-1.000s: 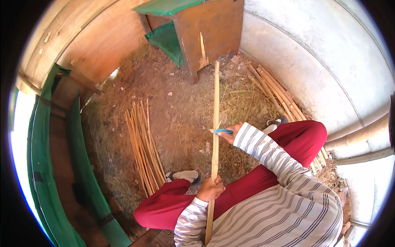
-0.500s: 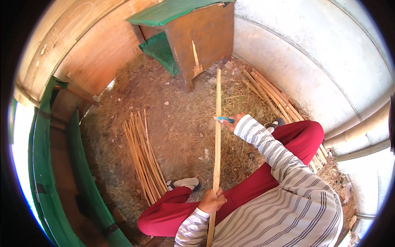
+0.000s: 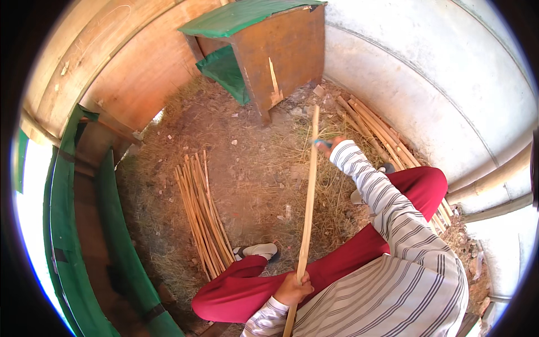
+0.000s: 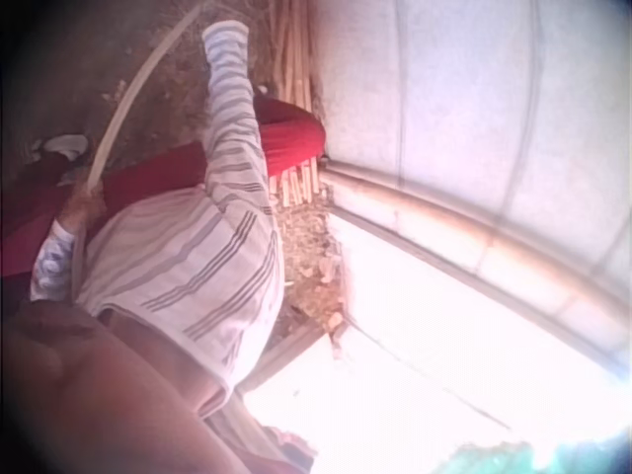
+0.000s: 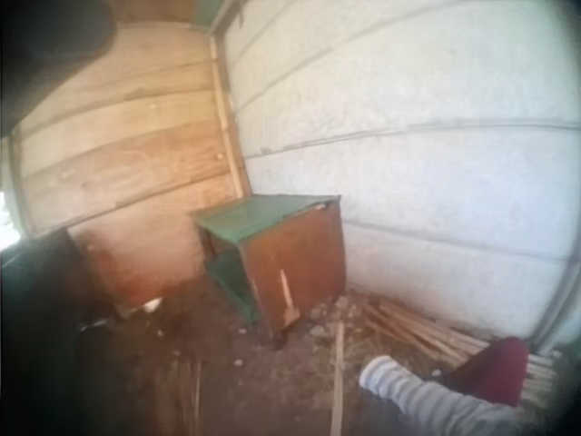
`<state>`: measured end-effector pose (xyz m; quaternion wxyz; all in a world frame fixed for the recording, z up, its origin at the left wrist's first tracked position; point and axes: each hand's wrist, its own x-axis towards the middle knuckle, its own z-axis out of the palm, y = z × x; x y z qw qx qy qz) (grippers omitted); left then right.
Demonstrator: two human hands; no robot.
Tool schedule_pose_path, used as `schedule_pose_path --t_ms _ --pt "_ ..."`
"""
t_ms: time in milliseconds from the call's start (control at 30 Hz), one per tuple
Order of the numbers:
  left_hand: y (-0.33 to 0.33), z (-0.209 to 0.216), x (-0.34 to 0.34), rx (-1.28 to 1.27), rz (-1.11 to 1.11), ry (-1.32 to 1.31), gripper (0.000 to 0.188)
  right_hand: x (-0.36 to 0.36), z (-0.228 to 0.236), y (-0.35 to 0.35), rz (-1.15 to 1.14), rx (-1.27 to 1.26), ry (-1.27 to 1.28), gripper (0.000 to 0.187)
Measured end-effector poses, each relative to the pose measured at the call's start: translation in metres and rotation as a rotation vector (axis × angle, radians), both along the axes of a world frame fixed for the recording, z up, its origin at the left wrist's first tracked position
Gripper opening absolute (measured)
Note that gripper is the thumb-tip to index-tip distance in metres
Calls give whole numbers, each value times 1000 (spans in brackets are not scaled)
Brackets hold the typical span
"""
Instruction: The person sits on the ground and uses a small knife to shave thin strips off a long wooden stick. They hold the stick with their left hand and scrape the blade along its length with their right hand, creating wood shavings that fall to the floor.
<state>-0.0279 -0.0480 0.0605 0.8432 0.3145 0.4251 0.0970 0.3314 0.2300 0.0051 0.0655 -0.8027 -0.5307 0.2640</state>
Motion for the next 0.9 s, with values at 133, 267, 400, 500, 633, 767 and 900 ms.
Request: schedule_pose_path --t_ms 133,267,400,500,633,767,900 --pt "-14 -7 -8 8 -30 -34 30 35 -1 20 -17 -39 -132 69" --pt "-18 -8 -4 156 -83 101 29 32 22 16 -50 34 -231 68" --pt "-55 -8 -33 478 -158 151 29 99 -3 30 -323 90 -195 64" --pt "-52 3 -33 353 -118 128 34 109 -4 7 -258 249 -190 65" --pt "-9 20 -5 179 2 25 36 116 -38 2 -299 324 -43 66" --pt "5 16 8 27 151 -62 34 41 -15 -29 -208 430 403 48" --pt "21 13 10 25 190 -48 33 -53 80 -109 217 313 454 46"
